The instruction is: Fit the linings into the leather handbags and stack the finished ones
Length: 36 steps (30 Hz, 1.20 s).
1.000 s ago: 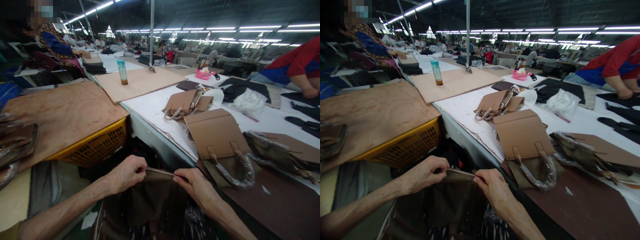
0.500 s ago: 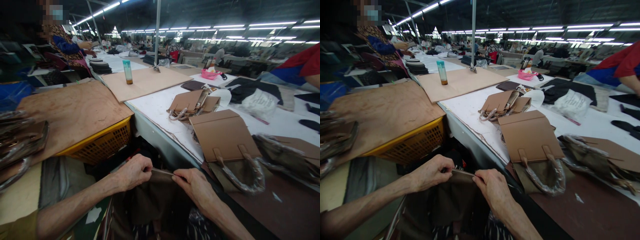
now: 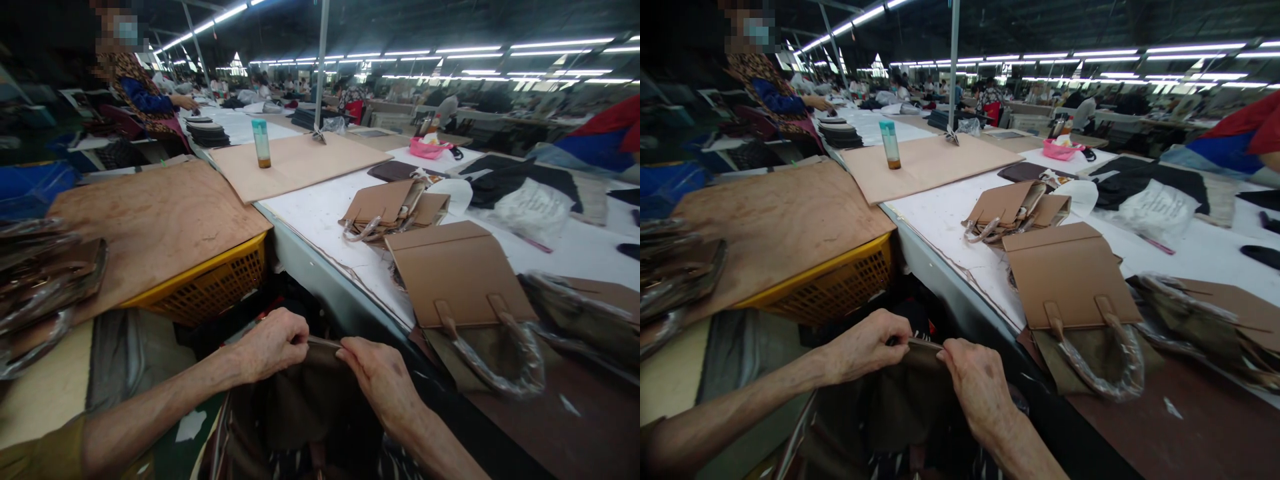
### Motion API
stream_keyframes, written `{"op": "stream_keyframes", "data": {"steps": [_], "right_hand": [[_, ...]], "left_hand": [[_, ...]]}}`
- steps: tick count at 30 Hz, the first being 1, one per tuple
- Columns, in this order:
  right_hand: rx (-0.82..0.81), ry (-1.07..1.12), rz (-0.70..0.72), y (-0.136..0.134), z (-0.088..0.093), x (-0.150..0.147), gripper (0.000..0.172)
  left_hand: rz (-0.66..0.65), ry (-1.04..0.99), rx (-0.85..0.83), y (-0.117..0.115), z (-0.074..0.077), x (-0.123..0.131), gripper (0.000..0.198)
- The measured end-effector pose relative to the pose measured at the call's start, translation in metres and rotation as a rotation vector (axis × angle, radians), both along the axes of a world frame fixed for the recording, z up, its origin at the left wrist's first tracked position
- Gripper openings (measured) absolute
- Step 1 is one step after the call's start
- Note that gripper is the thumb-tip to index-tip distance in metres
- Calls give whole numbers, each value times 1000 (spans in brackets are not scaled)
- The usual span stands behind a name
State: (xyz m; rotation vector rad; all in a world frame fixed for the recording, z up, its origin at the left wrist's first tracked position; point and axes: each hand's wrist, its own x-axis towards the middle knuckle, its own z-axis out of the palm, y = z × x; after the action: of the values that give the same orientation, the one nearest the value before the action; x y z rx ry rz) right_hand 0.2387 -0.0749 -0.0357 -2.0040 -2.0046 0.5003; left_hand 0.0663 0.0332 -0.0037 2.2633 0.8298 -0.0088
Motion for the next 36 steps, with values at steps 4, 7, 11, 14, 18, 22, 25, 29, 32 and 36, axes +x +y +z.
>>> {"op": "stream_keyframes", "data": {"steps": [4, 7, 11, 14, 18, 22, 25, 29, 32, 36], "right_hand": [[43, -31, 5, -3, -2, 0, 29], [71, -73, -7, 0, -3, -3, 26], [67, -114, -8, 8, -2, -14, 19], [38, -144, 2, 15, 1, -24, 17], [46, -133, 15, 20, 2, -29, 17], [71, -97, 44, 22, 3, -27, 17], [82, -72, 63, 25, 3, -25, 18], [86, -17, 77, 27, 1, -22, 21], [70, 2, 86, 28, -1, -22, 21], [44, 37, 94, 29, 1, -22, 21]], "left_hand": [[10, -10, 17, 1, -2, 1, 13], [37, 7, 17, 1, -3, 1, 13], [20, -12, 45, 0, -9, 2, 13], [-3, -36, 66, 0, -14, 2, 14], [-34, -44, 47, 1, -13, -5, 17], [-115, -108, 39, 3, -4, -18, 39], [-175, -198, -8, 3, 4, -28, 40], [-66, -208, -34, 2, 7, -37, 27], [80, -93, -16, 3, 2, -40, 57], [45, 115, 44, 6, -2, -42, 65]]}}
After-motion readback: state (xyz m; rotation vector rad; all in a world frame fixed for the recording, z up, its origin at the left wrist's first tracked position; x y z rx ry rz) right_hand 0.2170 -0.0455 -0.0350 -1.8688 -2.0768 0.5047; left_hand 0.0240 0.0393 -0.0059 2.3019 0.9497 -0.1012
